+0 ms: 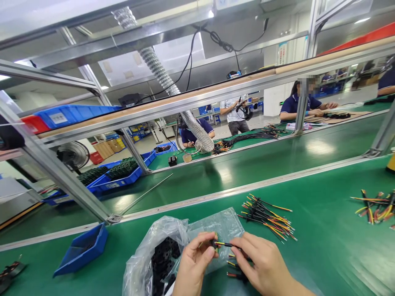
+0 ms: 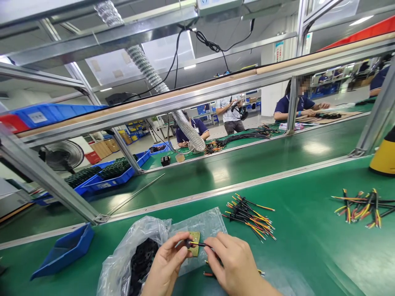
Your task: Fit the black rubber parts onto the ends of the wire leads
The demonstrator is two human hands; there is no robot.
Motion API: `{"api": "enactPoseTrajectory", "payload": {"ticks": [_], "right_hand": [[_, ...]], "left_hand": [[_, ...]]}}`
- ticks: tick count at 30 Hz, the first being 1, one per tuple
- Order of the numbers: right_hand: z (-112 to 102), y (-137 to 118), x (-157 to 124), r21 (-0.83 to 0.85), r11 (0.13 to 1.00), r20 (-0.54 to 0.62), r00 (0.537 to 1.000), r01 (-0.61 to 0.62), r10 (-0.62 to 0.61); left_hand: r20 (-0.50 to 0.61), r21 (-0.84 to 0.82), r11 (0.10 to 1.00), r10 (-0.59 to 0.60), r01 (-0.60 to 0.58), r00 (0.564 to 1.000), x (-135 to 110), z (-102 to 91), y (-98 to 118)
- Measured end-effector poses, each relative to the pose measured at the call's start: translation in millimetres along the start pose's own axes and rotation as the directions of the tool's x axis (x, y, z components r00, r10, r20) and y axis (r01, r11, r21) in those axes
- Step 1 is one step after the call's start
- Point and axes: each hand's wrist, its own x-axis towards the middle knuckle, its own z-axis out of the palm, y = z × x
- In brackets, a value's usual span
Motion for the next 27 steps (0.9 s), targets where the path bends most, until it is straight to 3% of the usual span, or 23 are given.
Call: {"api": "enactPoseTrajectory", "payload": {"ticks": [4, 7, 10, 13, 17, 20, 27], "right_hand": [[1.0, 0.7, -0.8, -0.12, 0.991, 0.006, 0.998, 0.055, -0.055], [3.4, 0.9, -1.0, -0.144, 0.985, 0.026, 0.995, 0.099, -0.096], [3.9, 0.7, -0.7, -0.128, 0.985, 0.023, 0.993, 0.117, -0.115], [1.9, -0.1, 0.3, -0.153, 0.973, 0.013, 0.985, 0.173, -0.173], [0.3, -1.6, 1.3, -0.197, 0.95, -0.004, 0.969, 0.241, -0.246], [1.2, -2.4, 0.7, -0.136, 0.971, 0.016, 0.98, 0.197, -0.197], [3.7, -6.7, -2.9, 0.023, 0.995, 0.007, 0.995, 0.095, -0.095]], "left_hand": [[0.06, 0.322, 0.919, 0.219, -0.227, 0.974, 1.7, -5.2, -4.3], [0.16, 0.472, 0.829, 0.255, -0.301, 0.954, 0.9, -3.4, -9.3], [0.051, 0.286, 0.934, 0.208, -0.214, 0.977, -1.0, 3.6, -13.2], [-0.105, 0.027, 0.998, 0.058, -0.055, 0.993, -2.0, 10.7, -13.6], [-0.06, 0.008, 0.994, -0.109, 0.11, 0.992, -2.3, 14.4, -12.5], [-0.065, 0.004, 0.997, -0.081, 0.081, 0.995, -3.1, 13.9, -11.9], [0.043, -0.04, 0.998, -0.055, 0.057, 0.998, -2.6, 10.2, -13.3]]}}
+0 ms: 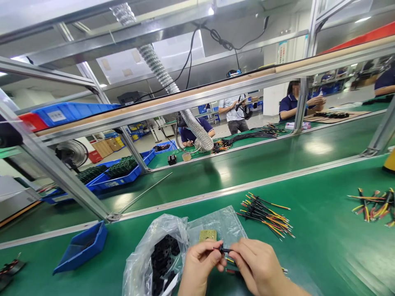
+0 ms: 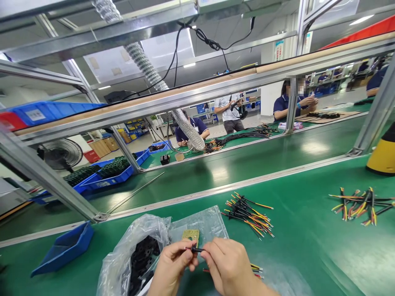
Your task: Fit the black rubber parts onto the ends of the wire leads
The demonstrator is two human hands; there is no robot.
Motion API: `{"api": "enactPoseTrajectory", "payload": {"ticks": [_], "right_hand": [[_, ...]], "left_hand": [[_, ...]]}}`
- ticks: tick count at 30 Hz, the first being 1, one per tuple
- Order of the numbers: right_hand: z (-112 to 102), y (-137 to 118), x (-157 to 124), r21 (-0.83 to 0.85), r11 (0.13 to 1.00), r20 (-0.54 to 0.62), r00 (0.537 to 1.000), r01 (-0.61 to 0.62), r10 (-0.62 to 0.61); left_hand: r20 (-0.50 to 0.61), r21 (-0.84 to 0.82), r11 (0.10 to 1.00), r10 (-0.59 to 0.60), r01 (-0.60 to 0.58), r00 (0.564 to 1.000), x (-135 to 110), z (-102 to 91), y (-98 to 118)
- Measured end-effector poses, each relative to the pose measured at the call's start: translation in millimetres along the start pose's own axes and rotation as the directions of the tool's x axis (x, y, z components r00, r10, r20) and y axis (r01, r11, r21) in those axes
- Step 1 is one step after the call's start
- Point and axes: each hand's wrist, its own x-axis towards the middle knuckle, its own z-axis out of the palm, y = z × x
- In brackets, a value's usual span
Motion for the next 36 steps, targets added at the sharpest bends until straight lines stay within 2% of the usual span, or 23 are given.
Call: {"api": "enactPoseTrajectory", "payload": {"ticks": [6, 9, 12, 14, 16, 18, 19, 22, 25, 27, 30, 36], "right_hand": [[6.5, -3.0, -5.0, 0.156, 0.984, 0.055, 0.995, -0.086, 0.078], [8.4, -2.4, -7.0, 0.226, 0.952, 0.148, 0.973, -0.207, 0.177], [10.1, -0.8, -5.7, 0.286, 0.882, 0.279, 0.913, -0.375, 0.297], [11.8, 0.5, -3.4, 0.334, 0.809, 0.372, 0.856, -0.484, 0.358], [13.5, 1.7, -0.9, 0.389, 0.702, 0.479, 0.782, -0.597, 0.399], [14.1, 2.6, 1.3, 0.402, 0.646, 0.531, 0.74, -0.649, 0.413], [13.7, 2.7, 2.2, 0.393, 0.659, 0.524, 0.745, -0.641, 0.412], [10.3, 1.1, 4.0, 0.351, 0.763, 0.44, 0.815, -0.543, 0.377], [6.9, -2.2, 4.7, 0.396, 0.757, 0.423, 0.835, -0.519, 0.352], [7.2, -3.3, 4.3, 0.444, 0.708, 0.437, 0.823, -0.549, 0.364], [12.7, -1.6, 1.7, 0.511, 0.593, 0.492, 0.778, -0.622, 0.392], [22.5, 10.1, -1.4, 0.593, 0.269, 0.628, 0.645, -0.759, 0.436]], "left_hand": [[-0.009, 0.072, 0.997, 0.028, -0.027, 1.0, -3.1, 7.8, -8.5], [-0.023, 0.049, 0.999, 0.004, -0.003, 1.0, -4.1, 9.9, -13.4], [-0.029, 0.088, 0.996, -0.013, 0.016, 0.999, -1.2, 7.3, -17.4], [-0.003, 0.137, 0.99, -0.013, 0.013, 1.0, 1.8, 4.7, -17.7], [0.008, 0.176, 0.984, 0.005, -0.007, 1.0, 4.2, 2.9, -15.5], [-0.014, 0.195, 0.981, 0.023, -0.02, 1.0, 5.2, 2.5, -12.1], [-0.031, 0.195, 0.98, 0.029, -0.023, 0.999, 5.2, 2.9, -10.8], [-0.044, 0.169, 0.985, 0.026, -0.019, 0.999, 4.3, 4.7, -10.5], [-0.018, 0.147, 0.989, 0.008, -0.005, 1.0, 3.6, 5.3, -14.3], [-0.004, 0.139, 0.99, -0.015, 0.016, 1.0, 3.6, 4.1, -17.1], [0.012, 0.131, 0.99, -0.043, 0.041, 0.999, 4.7, 0.8, -21.6], [0.037, 0.097, 0.993, -0.072, 0.069, 0.997, 9.4, -2.0, -24.5]]}}
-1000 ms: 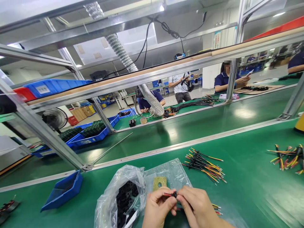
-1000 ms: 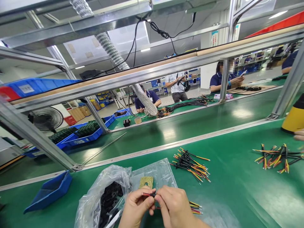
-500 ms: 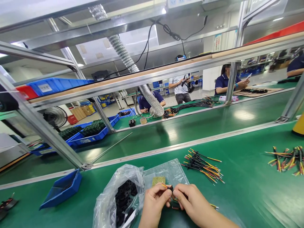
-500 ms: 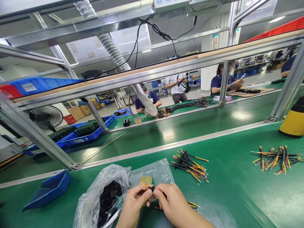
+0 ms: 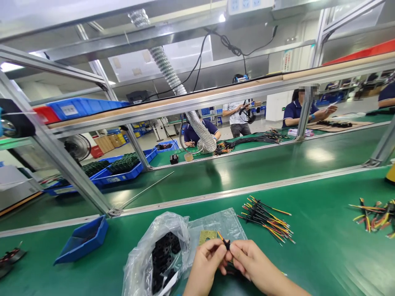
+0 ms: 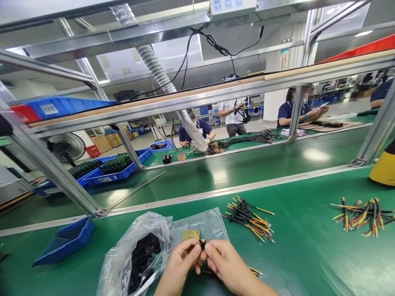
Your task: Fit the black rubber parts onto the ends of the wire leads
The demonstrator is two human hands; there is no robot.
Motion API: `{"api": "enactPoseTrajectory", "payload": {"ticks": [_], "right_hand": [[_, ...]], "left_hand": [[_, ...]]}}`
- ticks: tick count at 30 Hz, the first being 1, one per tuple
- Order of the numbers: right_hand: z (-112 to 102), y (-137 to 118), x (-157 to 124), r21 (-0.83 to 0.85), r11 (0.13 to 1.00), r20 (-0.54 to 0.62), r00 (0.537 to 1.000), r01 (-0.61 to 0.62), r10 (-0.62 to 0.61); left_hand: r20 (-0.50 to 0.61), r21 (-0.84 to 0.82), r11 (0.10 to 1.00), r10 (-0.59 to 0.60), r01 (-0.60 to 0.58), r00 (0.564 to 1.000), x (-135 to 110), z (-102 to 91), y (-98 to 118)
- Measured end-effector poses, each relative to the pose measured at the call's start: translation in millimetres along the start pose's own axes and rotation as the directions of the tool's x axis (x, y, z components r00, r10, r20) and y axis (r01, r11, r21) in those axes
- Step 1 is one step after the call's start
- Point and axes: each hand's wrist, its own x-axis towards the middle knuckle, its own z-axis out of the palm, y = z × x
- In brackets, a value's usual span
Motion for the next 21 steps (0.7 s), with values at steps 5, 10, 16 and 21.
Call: {"api": "enactPoseTrajectory", "payload": {"ticks": [5, 10, 16, 21], "right_hand": [[-10.7, -7.3, 1.8, 0.055, 0.996, -0.017, 0.997, -0.072, 0.073], [-10.1, -2.9, 2.5, 0.049, 0.995, -0.006, 0.996, -0.084, 0.085], [-21.8, -12.5, 0.4, -0.317, 0.948, 0.016, 1.0, 0.013, -0.008], [-45.3, -19.8, -19.2, -0.922, 0.381, 0.005, 0.986, 0.069, -0.166]], "left_hand": [[-0.096, -0.197, 0.979, -0.062, 0.042, 0.993, -0.2, 0.0, 16.5], [-0.086, -0.22, 0.973, -0.089, 0.068, 0.992, -1.1, 1.6, 19.2], [-0.112, -0.204, 0.976, -0.1, 0.075, 0.989, 0.4, 1.6, 15.6], [-0.19, -0.206, 0.977, -0.088, 0.048, 0.978, 5.3, -8.2, 22.8]]}}
